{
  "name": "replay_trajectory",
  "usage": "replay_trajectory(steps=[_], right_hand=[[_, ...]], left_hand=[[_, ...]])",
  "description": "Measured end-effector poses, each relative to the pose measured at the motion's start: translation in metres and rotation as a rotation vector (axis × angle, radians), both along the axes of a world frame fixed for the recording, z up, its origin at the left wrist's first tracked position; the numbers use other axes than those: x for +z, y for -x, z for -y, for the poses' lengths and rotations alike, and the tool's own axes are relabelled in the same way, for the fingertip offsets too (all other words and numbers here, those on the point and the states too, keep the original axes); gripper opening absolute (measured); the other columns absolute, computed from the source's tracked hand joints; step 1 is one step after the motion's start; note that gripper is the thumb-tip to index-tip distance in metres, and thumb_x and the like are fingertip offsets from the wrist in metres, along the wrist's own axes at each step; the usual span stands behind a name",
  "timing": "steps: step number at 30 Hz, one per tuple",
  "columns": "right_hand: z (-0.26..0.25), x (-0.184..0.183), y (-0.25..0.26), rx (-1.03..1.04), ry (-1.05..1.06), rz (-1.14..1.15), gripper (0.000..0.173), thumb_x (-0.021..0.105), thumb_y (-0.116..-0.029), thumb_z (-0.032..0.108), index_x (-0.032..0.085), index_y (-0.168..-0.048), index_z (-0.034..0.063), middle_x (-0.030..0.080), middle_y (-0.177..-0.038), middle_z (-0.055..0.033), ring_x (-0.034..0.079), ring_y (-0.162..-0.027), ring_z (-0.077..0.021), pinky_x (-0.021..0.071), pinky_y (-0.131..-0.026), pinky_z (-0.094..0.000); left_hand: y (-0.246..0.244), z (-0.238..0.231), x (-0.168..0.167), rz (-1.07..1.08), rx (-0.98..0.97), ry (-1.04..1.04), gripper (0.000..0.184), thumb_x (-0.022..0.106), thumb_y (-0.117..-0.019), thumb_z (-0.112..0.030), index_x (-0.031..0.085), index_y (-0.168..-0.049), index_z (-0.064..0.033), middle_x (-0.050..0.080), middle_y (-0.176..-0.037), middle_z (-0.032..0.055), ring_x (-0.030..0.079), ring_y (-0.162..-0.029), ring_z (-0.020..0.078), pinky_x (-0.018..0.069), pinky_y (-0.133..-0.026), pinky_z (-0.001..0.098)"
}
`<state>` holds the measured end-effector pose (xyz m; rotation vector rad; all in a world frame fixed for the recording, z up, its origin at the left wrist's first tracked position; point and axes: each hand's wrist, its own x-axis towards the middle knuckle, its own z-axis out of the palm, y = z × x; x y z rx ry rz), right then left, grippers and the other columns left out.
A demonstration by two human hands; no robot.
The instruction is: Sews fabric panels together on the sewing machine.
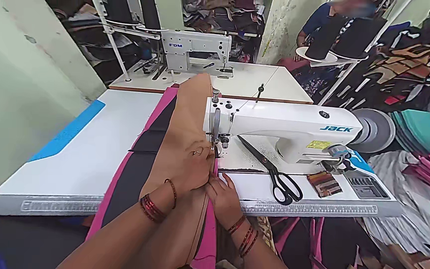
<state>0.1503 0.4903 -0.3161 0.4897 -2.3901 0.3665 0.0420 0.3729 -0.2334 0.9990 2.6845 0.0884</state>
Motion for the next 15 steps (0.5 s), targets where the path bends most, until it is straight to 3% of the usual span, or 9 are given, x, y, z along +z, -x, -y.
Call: replay_trajectory(steps=[2, 5, 12, 15], right_hand=[[-0.002, 0.0, 0.004, -0.014, -0.015, 0.034, 0.024, 0.057, -0.0913, 0.0, 0.078, -0.099, 0.0084, 0.077, -0.114, -0.007, 0.072, -0.114, -0.0254, 0.0532, -0.101, -0.0529], [-0.007, 0.003, 0.013, -0.031, -0.028, 0.05, 0.023, 0.059, -0.0897, -0.001, 0.078, -0.099, 0.0079, 0.077, -0.114, -0.0062, 0.072, -0.114, -0.0253, 0.0515, -0.103, -0.0558], [-0.009, 0.014, 0.032, -0.042, 0.029, 0.181, 0.023, 0.059, -0.0926, -0.003, 0.078, -0.103, 0.0036, 0.077, -0.115, -0.0102, 0.071, -0.116, -0.0293, 0.044, -0.108, -0.0647], [-0.011, 0.018, 0.04, -0.055, 0.054, 0.241, 0.025, 0.057, -0.0934, -0.005, 0.078, -0.106, 0.0029, 0.076, -0.119, -0.0107, 0.069, -0.121, -0.0302, 0.0405, -0.11, -0.0665]], left_hand=[[-0.001, 0.003, -0.006, -0.043, 0.037, -0.077, 0.043, 0.05, -0.1017, -0.017, 0.057, -0.142, -0.0028, 0.045, -0.153, 0.0225, 0.042, -0.141, 0.0435, 0.0345, -0.112, 0.0621], [-0.013, 0.012, -0.014, -0.145, -0.013, -0.22, 0.033, 0.052, -0.0999, -0.006, 0.068, -0.128, -0.0007, 0.061, -0.138, 0.0219, 0.055, -0.132, 0.0419, 0.0424, -0.11, 0.0566], [0.003, 0.004, -0.002, -0.077, 0.007, -0.057, 0.037, 0.045, -0.1016, -0.007, 0.063, -0.134, -0.0035, 0.051, -0.147, 0.0211, 0.047, -0.139, 0.0415, 0.0413, -0.108, 0.0588], [0.011, 0.002, -0.002, -0.079, 0.016, -0.071, 0.037, 0.045, -0.1019, -0.008, 0.064, -0.133, -0.0031, 0.053, -0.145, 0.0221, 0.048, -0.136, 0.0419, 0.0415, -0.108, 0.0577]])
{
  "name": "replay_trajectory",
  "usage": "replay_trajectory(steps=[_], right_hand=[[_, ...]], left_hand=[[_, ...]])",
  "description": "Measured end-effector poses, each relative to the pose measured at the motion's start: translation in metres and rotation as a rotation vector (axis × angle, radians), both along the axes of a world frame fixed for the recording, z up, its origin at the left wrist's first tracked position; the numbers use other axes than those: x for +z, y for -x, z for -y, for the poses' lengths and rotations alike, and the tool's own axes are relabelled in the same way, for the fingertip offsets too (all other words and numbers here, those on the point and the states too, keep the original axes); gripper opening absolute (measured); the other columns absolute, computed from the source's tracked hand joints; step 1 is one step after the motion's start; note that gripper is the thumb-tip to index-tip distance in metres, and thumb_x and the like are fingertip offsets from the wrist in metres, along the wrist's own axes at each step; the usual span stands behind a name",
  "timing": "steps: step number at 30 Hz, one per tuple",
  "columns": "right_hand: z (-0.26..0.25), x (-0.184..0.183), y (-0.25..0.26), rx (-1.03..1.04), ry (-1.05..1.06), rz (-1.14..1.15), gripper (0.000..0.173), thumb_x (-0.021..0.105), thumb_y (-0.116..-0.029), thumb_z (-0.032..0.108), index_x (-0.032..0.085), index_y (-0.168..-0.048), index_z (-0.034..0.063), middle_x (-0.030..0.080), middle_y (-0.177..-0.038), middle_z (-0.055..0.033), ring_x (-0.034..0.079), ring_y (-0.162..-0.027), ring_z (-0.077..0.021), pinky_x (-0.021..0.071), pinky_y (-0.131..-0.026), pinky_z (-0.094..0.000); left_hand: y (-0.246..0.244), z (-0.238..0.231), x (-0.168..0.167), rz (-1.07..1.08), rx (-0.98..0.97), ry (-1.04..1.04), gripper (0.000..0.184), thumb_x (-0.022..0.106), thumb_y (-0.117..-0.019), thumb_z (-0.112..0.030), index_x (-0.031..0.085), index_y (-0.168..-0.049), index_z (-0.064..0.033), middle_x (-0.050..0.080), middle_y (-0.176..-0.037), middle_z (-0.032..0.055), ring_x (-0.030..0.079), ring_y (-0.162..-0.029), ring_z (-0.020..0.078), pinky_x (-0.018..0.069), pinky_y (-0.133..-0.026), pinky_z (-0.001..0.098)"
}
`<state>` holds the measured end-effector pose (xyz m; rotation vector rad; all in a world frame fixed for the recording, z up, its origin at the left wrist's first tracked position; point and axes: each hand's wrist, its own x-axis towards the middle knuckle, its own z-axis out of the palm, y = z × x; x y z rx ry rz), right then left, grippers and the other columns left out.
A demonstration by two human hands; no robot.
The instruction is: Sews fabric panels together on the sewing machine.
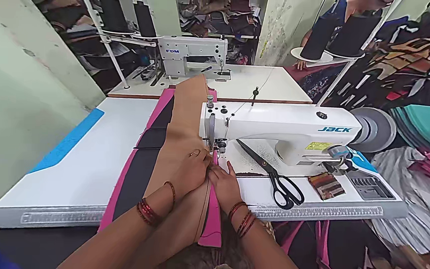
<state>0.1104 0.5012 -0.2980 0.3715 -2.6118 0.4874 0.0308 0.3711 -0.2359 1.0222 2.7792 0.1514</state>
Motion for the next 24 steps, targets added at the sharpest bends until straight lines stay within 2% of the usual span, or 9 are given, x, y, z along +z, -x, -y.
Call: replay_trajectory(steps=[5, 7, 9, 11, 12, 17, 20, 21, 24], right_hand=[[-0.004, 0.006, 0.013, -0.016, 0.019, 0.083, 0.026, 0.055, -0.0975, -0.001, 0.077, -0.111, 0.0015, 0.072, -0.128, -0.0118, 0.064, -0.128, -0.0317, 0.0374, -0.113, -0.0656], [-0.005, 0.007, 0.016, -0.024, 0.013, 0.103, 0.025, 0.055, -0.0971, -0.001, 0.076, -0.11, 0.0029, 0.07, -0.131, -0.0131, 0.062, -0.13, -0.0342, 0.0399, -0.111, -0.0639], [-0.004, 0.005, 0.021, -0.073, 0.013, 0.042, 0.02, 0.061, -0.0939, 0.001, 0.079, -0.103, 0.0054, 0.071, -0.12, -0.0176, 0.065, -0.118, -0.038, 0.0516, -0.097, -0.0573], [-0.005, 0.003, 0.028, -0.1, 0.034, 0.002, 0.018, 0.062, -0.0929, 0.002, 0.079, -0.098, 0.0049, 0.071, -0.113, -0.0186, 0.068, -0.107, -0.0375, 0.0559, -0.083, -0.051], [-0.005, 0.004, 0.031, -0.102, 0.044, 0.017, 0.019, 0.061, -0.094, 0.001, 0.079, -0.099, 0.0038, 0.071, -0.114, -0.0189, 0.069, -0.106, -0.0373, 0.0563, -0.081, -0.0497], [-0.008, 0.012, 0.036, -0.078, 0.087, 0.213, 0.029, 0.05, -0.1019, 0.002, 0.075, -0.116, 0.0012, 0.068, -0.129, -0.02, 0.064, -0.12, -0.0379, 0.0521, -0.097, -0.0519], [-0.018, 0.013, 0.028, -0.017, 0.24, 0.311, 0.04, 0.046, -0.101, -0.003, 0.069, -0.133, 0.0066, 0.063, -0.14, -0.0185, 0.058, -0.132, -0.0355, 0.0431, -0.112, -0.0493], [-0.023, 0.013, 0.024, 0.011, 0.294, 0.338, 0.045, 0.045, -0.0998, -0.005, 0.066, -0.137, 0.0082, 0.06, -0.145, -0.0169, 0.055, -0.137, -0.0327, 0.0392, -0.118, -0.0464], [-0.036, 0.0, 0.001, 0.107, 0.448, 0.25, 0.04, 0.046, -0.0983, -0.002, 0.072, -0.128, 0.0059, 0.061, -0.145, -0.0129, 0.058, -0.135, -0.0289, 0.0421, -0.116, -0.0448]], left_hand=[[0.007, 0.0, 0.016, 0.176, 0.011, 0.018, 0.037, 0.047, -0.1035, -0.009, 0.062, -0.136, 0.0019, 0.052, -0.15, 0.0209, 0.047, -0.142, 0.0375, 0.0381, -0.116, 0.0518], [0.011, 0.002, 0.014, 0.182, 0.007, 0.007, 0.037, 0.047, -0.1035, -0.01, 0.063, -0.135, 0.0024, 0.052, -0.151, 0.0197, 0.047, -0.143, 0.0361, 0.0384, -0.115, 0.0516], [0.016, -0.001, 0.014, 0.172, 0.005, 0.034, 0.037, 0.048, -0.1025, -0.01, 0.063, -0.133, 0.003, 0.052, -0.15, 0.0197, 0.047, -0.142, 0.0363, 0.0393, -0.114, 0.0514], [0.021, -0.006, 0.013, 0.157, -0.002, 0.072, 0.036, 0.049, -0.1017, -0.01, 0.064, -0.131, 0.0052, 0.052, -0.149, 0.0215, 0.047, -0.142, 0.0376, 0.039, -0.114, 0.0518], [0.024, -0.007, 0.011, 0.141, -0.012, 0.078, 0.036, 0.049, -0.1016, -0.011, 0.063, -0.13, 0.0061, 0.054, -0.147, 0.023, 0.048, -0.14, 0.0391, 0.0396, -0.113, 0.0531], [0.034, -0.008, 0.016, 0.167, -0.027, 0.098, 0.037, 0.045, -0.106, -0.016, 0.063, -0.129, 0.0062, 0.056, -0.145, 0.0235, 0.05, -0.138, 0.0416, 0.0401, -0.111, 0.0579], [0.029, 0.011, 0.021, 0.314, -0.056, 0.091, 0.05, 0.037, -0.1116, -0.027, 0.044, -0.152, 0.0022, 0.032, -0.164, 0.0226, 0.027, -0.155, 0.0377, 0.0237, -0.124, 0.0545], [0.018, 0.021, 0.029, 0.345, -0.031, 0.106, 0.056, 0.041, -0.1109, -0.034, 0.041, -0.154, 0.0012, 0.03, -0.165, 0.0231, 0.027, -0.155, 0.038, 0.0238, -0.124, 0.0553], [-0.045, 0.064, 0.056, 0.323, 0.212, 0.223, 0.081, 0.056, -0.1003, -0.056, 0.039, -0.155, 0.0002, 0.047, -0.153, 0.0254, 0.048, -0.141, 0.0417, 0.0391, -0.113, 0.0604]])
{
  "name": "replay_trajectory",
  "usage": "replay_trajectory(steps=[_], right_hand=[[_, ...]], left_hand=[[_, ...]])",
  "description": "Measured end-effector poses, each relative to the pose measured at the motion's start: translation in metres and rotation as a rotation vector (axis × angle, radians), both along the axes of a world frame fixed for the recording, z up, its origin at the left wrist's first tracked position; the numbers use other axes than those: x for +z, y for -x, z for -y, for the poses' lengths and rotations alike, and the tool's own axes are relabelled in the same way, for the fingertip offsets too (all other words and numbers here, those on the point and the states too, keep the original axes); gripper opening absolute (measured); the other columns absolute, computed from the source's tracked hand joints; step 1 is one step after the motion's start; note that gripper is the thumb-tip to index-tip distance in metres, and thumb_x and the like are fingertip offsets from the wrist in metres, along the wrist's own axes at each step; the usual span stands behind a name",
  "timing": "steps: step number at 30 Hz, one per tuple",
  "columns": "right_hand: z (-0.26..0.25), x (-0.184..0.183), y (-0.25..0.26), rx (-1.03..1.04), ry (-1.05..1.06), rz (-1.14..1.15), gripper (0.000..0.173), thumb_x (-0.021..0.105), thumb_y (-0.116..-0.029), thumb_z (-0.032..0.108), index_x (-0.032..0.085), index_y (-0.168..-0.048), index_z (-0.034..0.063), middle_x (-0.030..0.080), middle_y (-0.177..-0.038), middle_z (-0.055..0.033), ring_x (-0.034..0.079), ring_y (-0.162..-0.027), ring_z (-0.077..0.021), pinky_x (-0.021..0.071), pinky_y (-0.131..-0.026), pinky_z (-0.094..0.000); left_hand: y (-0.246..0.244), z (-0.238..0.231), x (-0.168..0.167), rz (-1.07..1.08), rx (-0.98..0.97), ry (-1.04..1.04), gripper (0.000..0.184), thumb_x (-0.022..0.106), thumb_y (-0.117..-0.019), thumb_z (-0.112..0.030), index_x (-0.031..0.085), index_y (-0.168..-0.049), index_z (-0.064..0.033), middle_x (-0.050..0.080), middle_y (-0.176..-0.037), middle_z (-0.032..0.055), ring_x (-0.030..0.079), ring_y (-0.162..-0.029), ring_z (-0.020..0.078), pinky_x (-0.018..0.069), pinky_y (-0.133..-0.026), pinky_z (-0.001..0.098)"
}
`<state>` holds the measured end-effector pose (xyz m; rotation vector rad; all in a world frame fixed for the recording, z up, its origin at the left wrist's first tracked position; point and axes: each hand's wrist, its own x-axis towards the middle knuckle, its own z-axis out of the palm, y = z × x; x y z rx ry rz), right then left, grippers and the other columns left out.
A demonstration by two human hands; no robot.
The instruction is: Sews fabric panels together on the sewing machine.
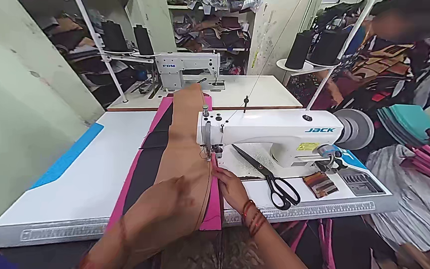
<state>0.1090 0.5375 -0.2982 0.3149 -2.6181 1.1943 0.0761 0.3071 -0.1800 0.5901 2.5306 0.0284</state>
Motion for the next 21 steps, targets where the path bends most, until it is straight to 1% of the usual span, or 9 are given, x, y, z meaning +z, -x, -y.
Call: replay_trajectory(steps=[2, 4, 6, 8, 11, 14, 16, 19, 21], right_hand=[[0.0, -0.008, -0.019, 0.03, 0.0, -0.102, 0.039, 0.047, -0.0942, 0.006, 0.076, -0.121, 0.0052, 0.064, -0.141, -0.0131, 0.06, -0.131, -0.032, 0.0459, -0.11, -0.049], [0.005, -0.013, -0.033, 0.035, -0.114, -0.203, 0.037, 0.05, -0.0956, 0.02, 0.076, -0.119, 0.0084, 0.066, -0.138, -0.0101, 0.061, -0.129, -0.0328, 0.0478, -0.107, -0.0512], [0.012, -0.017, -0.04, 0.031, -0.228, -0.283, 0.042, 0.049, -0.0985, 0.032, 0.073, -0.126, 0.0118, 0.065, -0.141, -0.0059, 0.06, -0.131, -0.0328, 0.0477, -0.106, -0.0519], [0.019, -0.016, -0.041, 0.011, -0.263, -0.299, 0.049, 0.047, -0.1004, 0.04, 0.069, -0.133, 0.0104, 0.063, -0.144, -0.0068, 0.059, -0.132, -0.0334, 0.0483, -0.106, -0.0522], [0.029, -0.008, -0.041, -0.005, -0.273, -0.175, 0.053, 0.051, -0.0994, 0.042, 0.067, -0.134, 0.0054, 0.061, -0.146, -0.0093, 0.057, -0.133, -0.036, 0.0487, -0.104, -0.052], [0.033, 0.0, -0.039, 0.01, -0.299, -0.077, 0.054, 0.054, -0.099, 0.04, 0.064, -0.137, 0.0021, 0.059, -0.148, -0.0102, 0.055, -0.134, -0.0372, 0.0482, -0.105, -0.0506], [0.032, 0.0, -0.037, 0.02, -0.331, -0.067, 0.055, 0.053, -0.0988, 0.041, 0.064, -0.137, 0.0035, 0.059, -0.148, -0.0089, 0.056, -0.133, -0.0365, 0.0497, -0.102, -0.0501], [0.03, 0.001, -0.034, 0.041, -0.37, -0.057, 0.055, 0.052, -0.0987, 0.042, 0.065, -0.136, 0.0041, 0.06, -0.147, -0.0086, 0.055, -0.134, -0.0358, 0.0486, -0.102, -0.0522], [0.03, 0.0, -0.032, 0.045, -0.375, -0.069, 0.055, 0.052, -0.0974, 0.043, 0.066, -0.134, 0.0039, 0.062, -0.144, -0.0092, 0.055, -0.134, -0.0359, 0.0482, -0.102, -0.0529]], left_hand=[[-0.046, 0.039, 0.001, -0.161, 0.191, 0.06, 0.103, 0.068, -0.086, -0.068, 0.04, -0.152, 0.006, 0.062, -0.131, 0.0319, 0.063, -0.118, 0.0494, 0.0498, -0.096, 0.0654], [-0.072, 0.077, -0.01, -0.254, 0.315, 0.053, 0.104, 0.073, -0.082, -0.066, 0.044, -0.147, 0.0101, 0.067, -0.112, 0.0371, 0.066, -0.103, 0.0562, 0.0515, -0.085, 0.0703], [-0.082, 0.101, -0.019, -0.192, 0.366, -0.067, 0.081, 0.074, -0.0913, -0.048, 0.05, -0.141, 0.0115, 0.067, -0.11, 0.0391, 0.065, -0.104, 0.0585, 0.049, -0.089, 0.0727], [-0.084, 0.113, -0.035, -0.157, 0.416, -0.353, 0.057, 0.074, -0.0934, -0.027, 0.058, -0.131, 0.013, 0.067, -0.108, 0.0378, 0.065, -0.104, 0.0565, 0.0469, -0.092, 0.0734], [-0.079, 0.123, -0.051, 0.04, 0.525, -0.639, 0.054, 0.073, -0.089, -0.017, 0.055, -0.134, 0.0073, 0.068, -0.114, 0.0259, 0.067, -0.108, 0.0372, 0.0508, -0.097, 0.0594], [-0.066, 0.137, -0.056, 0.292, 0.444, -0.73, 0.048, 0.072, -0.0847, -0.015, 0.059, -0.127, 0.0038, 0.072, -0.106, 0.0109, 0.071, -0.097, 0.0164, 0.0577, -0.092, 0.04], [-0.052, 0.14, -0.057, 0.418, 0.323, -0.657, 0.036, 0.074, -0.0852, -0.016, 0.065, -0.116, 0.0019, 0.074, -0.094, 0.0042, 0.071, -0.087, 0.0104, 0.0585, -0.085, 0.0348], [-0.03, 0.132, -0.049, 0.359, 0.287, -0.561, 0.043, 0.073, -0.0828, -0.038, 0.07, -0.103, 0.0008, 0.073, -0.083, 0.0052, 0.071, -0.077, 0.0135, 0.0596, -0.076, 0.0391], [-0.011, 0.113, -0.044, 0.171, 0.441, -0.601, 0.053, 0.057, -0.0998, -0.043, 0.065, -0.112, 0.0081, 0.068, -0.093, 0.0188, 0.067, -0.086, 0.0261, 0.0538, -0.082, 0.0513]])
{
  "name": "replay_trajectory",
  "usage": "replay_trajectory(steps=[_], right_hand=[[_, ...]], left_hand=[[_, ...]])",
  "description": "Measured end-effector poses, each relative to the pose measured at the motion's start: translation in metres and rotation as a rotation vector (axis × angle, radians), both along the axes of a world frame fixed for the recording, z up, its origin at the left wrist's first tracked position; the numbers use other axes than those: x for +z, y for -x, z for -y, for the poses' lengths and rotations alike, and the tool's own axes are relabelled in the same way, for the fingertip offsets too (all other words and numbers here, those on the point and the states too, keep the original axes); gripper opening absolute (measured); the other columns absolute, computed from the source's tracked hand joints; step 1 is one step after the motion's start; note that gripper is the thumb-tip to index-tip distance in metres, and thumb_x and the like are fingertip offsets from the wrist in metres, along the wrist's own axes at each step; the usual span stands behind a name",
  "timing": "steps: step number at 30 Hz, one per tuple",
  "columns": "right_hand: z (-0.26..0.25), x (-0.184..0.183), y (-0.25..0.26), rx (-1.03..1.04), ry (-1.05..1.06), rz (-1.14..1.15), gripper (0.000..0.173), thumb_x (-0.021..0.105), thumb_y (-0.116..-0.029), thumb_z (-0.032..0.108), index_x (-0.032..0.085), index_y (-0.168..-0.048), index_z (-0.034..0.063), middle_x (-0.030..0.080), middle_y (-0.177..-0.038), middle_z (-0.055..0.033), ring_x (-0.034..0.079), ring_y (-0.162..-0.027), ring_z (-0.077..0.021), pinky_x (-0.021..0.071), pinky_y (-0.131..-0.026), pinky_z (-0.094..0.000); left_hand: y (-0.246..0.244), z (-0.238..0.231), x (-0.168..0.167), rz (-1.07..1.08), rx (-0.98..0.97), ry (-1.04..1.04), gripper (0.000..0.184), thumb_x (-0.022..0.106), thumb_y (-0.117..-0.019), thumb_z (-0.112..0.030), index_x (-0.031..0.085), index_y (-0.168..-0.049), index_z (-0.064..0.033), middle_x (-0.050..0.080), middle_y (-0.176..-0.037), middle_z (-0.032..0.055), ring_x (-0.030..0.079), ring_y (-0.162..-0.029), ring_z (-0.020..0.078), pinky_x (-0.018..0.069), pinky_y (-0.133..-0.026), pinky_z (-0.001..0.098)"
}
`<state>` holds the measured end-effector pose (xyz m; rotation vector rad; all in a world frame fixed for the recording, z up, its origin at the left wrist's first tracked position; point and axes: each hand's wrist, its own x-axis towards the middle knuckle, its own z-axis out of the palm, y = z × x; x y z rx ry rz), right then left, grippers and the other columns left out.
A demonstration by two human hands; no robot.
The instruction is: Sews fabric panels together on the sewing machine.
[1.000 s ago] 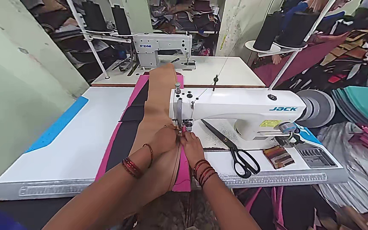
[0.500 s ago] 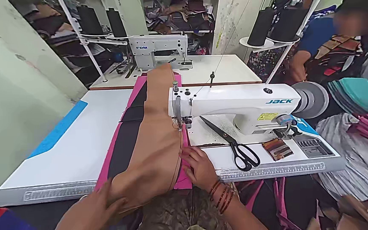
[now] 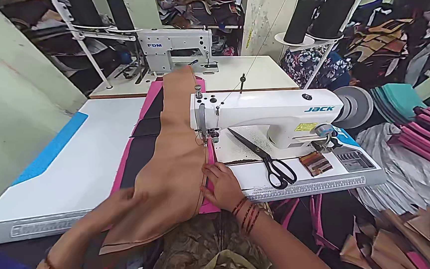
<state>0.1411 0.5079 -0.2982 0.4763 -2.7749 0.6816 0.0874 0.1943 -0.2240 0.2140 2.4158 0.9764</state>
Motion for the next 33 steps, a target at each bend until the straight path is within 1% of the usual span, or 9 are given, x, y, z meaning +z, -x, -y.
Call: replay_trajectory(steps=[2, 4, 6, 8, 10, 16, 21, 29, 33], right_hand=[[0.001, 0.003, 0.001, -0.008, -0.009, -0.002, 0.056, 0.054, -0.0959, 0.044, 0.067, -0.132, 0.0043, 0.063, -0.142, -0.0093, 0.056, -0.133, -0.0359, 0.0489, -0.1, -0.0538], [0.006, 0.011, -0.004, -0.045, -0.046, 0.071, 0.063, 0.053, -0.0961, 0.052, 0.064, -0.137, 0.0055, 0.059, -0.148, -0.0074, 0.052, -0.137, -0.0344, 0.0462, -0.102, -0.0554], [0.013, 0.015, -0.008, -0.098, -0.096, 0.104, 0.07, 0.05, -0.0968, 0.059, 0.062, -0.14, 0.0058, 0.056, -0.151, -0.0062, 0.05, -0.14, -0.0327, 0.0441, -0.104, -0.0559], [0.021, 0.013, -0.009, -0.142, -0.124, 0.066, 0.062, 0.048, -0.1, 0.051, 0.064, -0.138, 0.0054, 0.058, -0.149, -0.0073, 0.053, -0.137, -0.0324, 0.0437, -0.104, -0.0565], [0.024, 0.012, -0.008, -0.164, -0.156, 0.039, 0.053, 0.046, -0.1018, 0.041, 0.066, -0.135, 0.0046, 0.061, -0.146, -0.008, 0.055, -0.136, -0.0324, 0.0436, -0.103, -0.0568], [0.024, 0.016, 0.008, -0.181, -0.217, 0.01, 0.049, 0.047, -0.0995, 0.037, 0.071, -0.128, 0.0049, 0.064, -0.142, -0.0067, 0.057, -0.133, -0.03, 0.0444, -0.101, -0.0547], [0.021, 0.02, 0.022, -0.177, -0.219, 0.061, 0.047, 0.049, -0.0979, 0.037, 0.072, -0.124, 0.0053, 0.065, -0.142, -0.0063, 0.056, -0.135, -0.0306, 0.0431, -0.101, -0.0553], [0.015, 0.029, 0.044, -0.169, -0.209, 0.143, 0.046, 0.047, -0.0991, 0.035, 0.071, -0.126, 0.0053, 0.064, -0.142, -0.0078, 0.051, -0.14, -0.0313, 0.0385, -0.106, -0.0574], [0.011, 0.026, 0.055, -0.177, -0.164, 0.133, 0.045, 0.048, -0.0994, 0.034, 0.072, -0.125, 0.0056, 0.064, -0.141, -0.0072, 0.05, -0.14, -0.0312, 0.0379, -0.108, -0.0575]], left_hand=[[0.027, -0.023, -0.002, -0.12, 0.159, 0.003, 0.056, 0.05, -0.1056, -0.045, 0.06, -0.127, 0.006, 0.065, -0.113, 0.0265, 0.063, -0.104, 0.0353, 0.0476, -0.093, 0.0582], [0.045, -0.037, -0.009, -0.206, 0.174, 0.064, 0.053, 0.063, -0.1, -0.04, 0.061, -0.128, 0.0053, 0.066, -0.115, 0.0293, 0.063, -0.111, 0.042, 0.0461, -0.098, 0.0636], [0.049, -0.045, -0.019, -0.353, 0.152, 0.132, 0.043, 0.069, -0.098, -0.032, 0.065, -0.113, 0.0084, 0.066, -0.107, 0.029, 0.063, -0.105, 0.0441, 0.0455, -0.093, 0.065], [0.049, -0.041, -0.04, -0.586, 0.096, 0.158, 0.04, 0.066, -0.0932, -0.029, 0.069, -0.096, 0.0111, 0.064, -0.111, 0.0316, 0.058, -0.114, 0.0518, 0.0408, -0.097, 0.0688], [0.053, -0.036, -0.058, -0.697, 0.077, 0.12, 0.044, 0.063, -0.0887, -0.033, 0.068, -0.088, 0.0106, 0.062, -0.116, 0.0338, 0.051, -0.121, 0.0572, 0.0352, -0.1, 0.072], [0.068, -0.041, -0.057, -0.68, 0.099, 0.094, 0.04, 0.063, -0.0902, -0.03, 0.067, -0.087, 0.01, 0.061, -0.117, 0.0326, 0.05, -0.122, 0.0549, 0.034, -0.101, 0.07], [0.079, -0.05, -0.05, -0.624, 0.114, 0.114, 0.036, 0.064, -0.0932, -0.024, 0.068, -0.096, 0.0122, 0.059, -0.122, 0.0352, 0.047, -0.126, 0.0556, 0.0323, -0.105, 0.0693], [0.097, -0.06, -0.05, -0.618, 0.147, 0.146, 0.034, 0.064, -0.0947, -0.023, 0.069, -0.097, 0.0102, 0.06, -0.12, 0.0329, 0.05, -0.124, 0.0527, 0.0332, -0.104, 0.0682], [0.105, -0.066, -0.045, -0.579, 0.164, 0.172, 0.034, 0.064, -0.0965, -0.023, 0.069, -0.106, 0.0098, 0.059, -0.126, 0.0322, 0.048, -0.128, 0.0518, 0.0328, -0.105, 0.0676]])
